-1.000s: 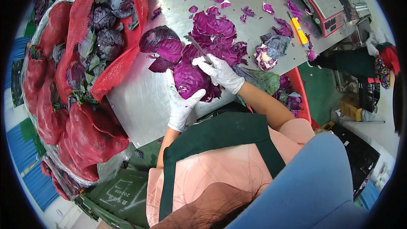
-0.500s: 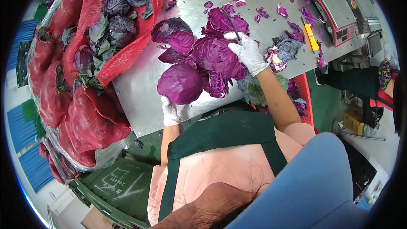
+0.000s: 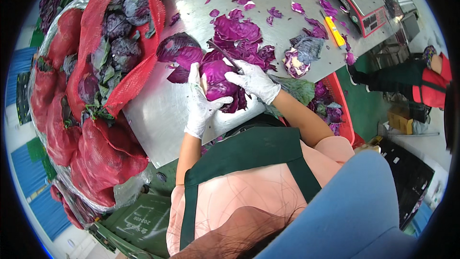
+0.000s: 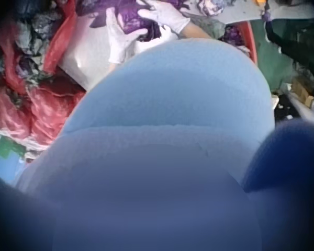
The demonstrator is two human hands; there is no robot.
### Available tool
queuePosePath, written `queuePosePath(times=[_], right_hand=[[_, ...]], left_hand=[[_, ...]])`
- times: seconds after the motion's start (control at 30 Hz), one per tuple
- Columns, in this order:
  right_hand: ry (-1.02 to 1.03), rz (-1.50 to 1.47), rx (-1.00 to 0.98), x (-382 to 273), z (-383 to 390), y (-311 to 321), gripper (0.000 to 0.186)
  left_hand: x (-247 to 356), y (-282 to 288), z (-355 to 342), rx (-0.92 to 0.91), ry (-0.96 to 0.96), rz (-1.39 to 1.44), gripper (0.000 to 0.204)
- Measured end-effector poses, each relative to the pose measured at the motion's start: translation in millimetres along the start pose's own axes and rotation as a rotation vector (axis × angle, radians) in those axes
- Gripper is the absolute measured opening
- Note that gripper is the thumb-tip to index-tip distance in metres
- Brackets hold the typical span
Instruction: The person peels outer leaves from red cabbages by hand, placing the leaves into a red basket. They also use a knife to cut the core from the cabbages and remove the cut pieces.
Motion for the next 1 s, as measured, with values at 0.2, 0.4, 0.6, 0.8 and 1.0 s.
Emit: queuePosePath(times=[0.2,0.4,0.6,0.8,1.0], right_hand=[[-0.093,-0.129,-0.012,32,4,25,0.054],[0.148,0.131,0.038,12,13,24,0.057],[0.340,0.915,0.168,-13,29,15,0.077],[0.277,1.144,0.219,-8,28,10,0.081],[0.154,1.110,0.283,-16,18,23,0.059]], left_hand=[[19,-12,-9,-0.236,-0.204,-0.524,0.128],[13,-22,-8,-0.122,0.037,-0.090,0.135],[19,-25,-4,-0.062,0.005,-0.543,0.129],[28,-41,-19,-0.101,0.051,-0.453,0.123],[29,-60,-27,-0.196,-0.031,-0.825,0.126]])
Point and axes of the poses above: each hand's wrist, its own z-axis away from the middle knuckle, its own y-axis out of the back of the hand, x = y × z, the point moved 9 cm from there along -z, towards the middle knuckle, and after that the axes turned 4 degrees about -y, right-handed, at the moved point
